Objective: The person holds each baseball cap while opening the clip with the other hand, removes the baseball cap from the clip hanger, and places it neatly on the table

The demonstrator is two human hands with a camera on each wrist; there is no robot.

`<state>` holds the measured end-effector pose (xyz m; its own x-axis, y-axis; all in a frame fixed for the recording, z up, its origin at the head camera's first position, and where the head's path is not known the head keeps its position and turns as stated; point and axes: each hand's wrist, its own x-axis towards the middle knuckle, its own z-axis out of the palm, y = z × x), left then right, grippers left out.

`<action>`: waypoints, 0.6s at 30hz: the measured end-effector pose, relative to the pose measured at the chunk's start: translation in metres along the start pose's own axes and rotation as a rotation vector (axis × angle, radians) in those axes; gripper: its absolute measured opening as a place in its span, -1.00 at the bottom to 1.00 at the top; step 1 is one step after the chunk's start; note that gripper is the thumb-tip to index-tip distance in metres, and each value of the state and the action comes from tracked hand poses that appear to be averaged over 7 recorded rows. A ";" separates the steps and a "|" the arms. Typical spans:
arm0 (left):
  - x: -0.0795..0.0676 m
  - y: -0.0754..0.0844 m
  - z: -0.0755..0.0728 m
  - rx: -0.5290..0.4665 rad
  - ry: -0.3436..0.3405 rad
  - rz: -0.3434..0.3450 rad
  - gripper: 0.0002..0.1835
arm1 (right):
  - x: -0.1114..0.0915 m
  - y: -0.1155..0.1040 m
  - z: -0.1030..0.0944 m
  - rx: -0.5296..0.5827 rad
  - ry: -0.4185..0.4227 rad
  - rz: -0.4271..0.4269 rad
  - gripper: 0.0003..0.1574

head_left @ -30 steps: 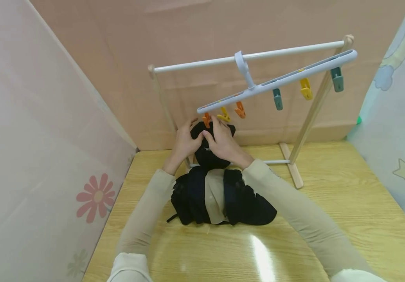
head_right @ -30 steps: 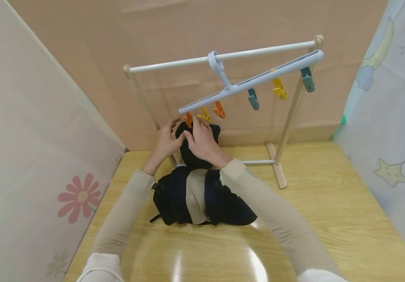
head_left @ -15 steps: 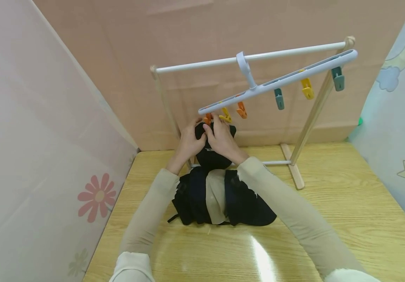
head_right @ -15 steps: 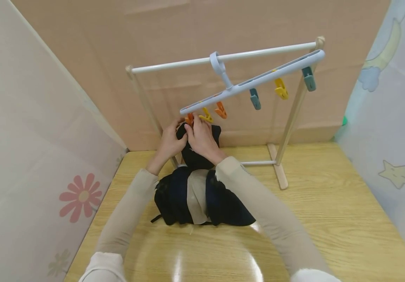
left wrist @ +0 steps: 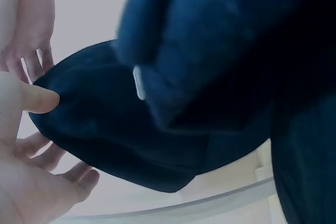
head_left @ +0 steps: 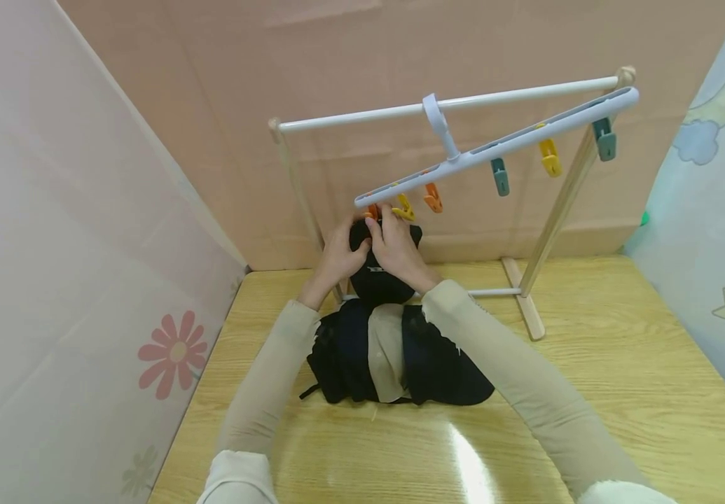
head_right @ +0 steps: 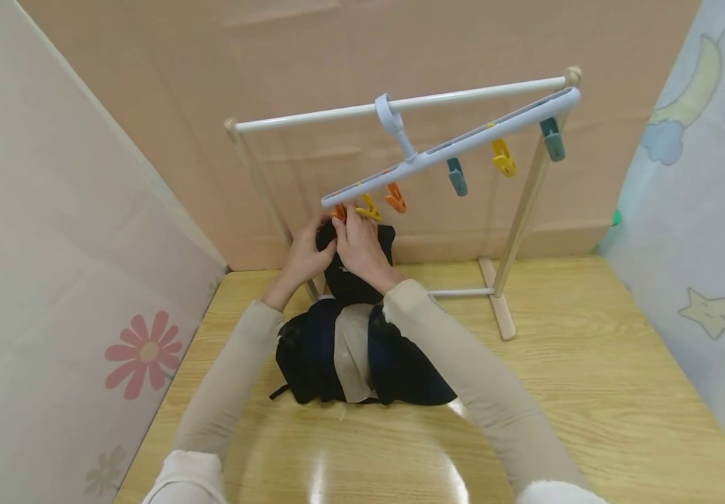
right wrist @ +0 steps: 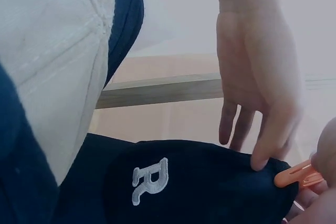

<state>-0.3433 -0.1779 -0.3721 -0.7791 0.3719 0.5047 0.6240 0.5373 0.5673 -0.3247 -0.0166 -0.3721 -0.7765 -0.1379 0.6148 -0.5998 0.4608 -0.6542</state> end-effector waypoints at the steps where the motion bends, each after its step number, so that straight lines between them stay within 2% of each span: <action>1: 0.000 -0.001 0.000 0.004 -0.005 -0.006 -0.49 | 0.000 0.000 0.000 0.006 0.001 -0.004 -0.51; 9: -0.001 -0.007 -0.003 0.064 -0.050 -0.038 -0.51 | 0.001 0.003 -0.001 0.058 -0.008 -0.007 -0.54; 18: 0.000 -0.014 -0.003 0.033 -0.067 -0.022 -0.67 | -0.001 0.004 -0.005 0.104 -0.021 0.001 -0.67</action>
<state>-0.3513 -0.1874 -0.3781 -0.7955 0.4092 0.4469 0.6053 0.5703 0.5554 -0.3255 -0.0099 -0.3731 -0.7802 -0.1568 0.6055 -0.6152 0.3674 -0.6975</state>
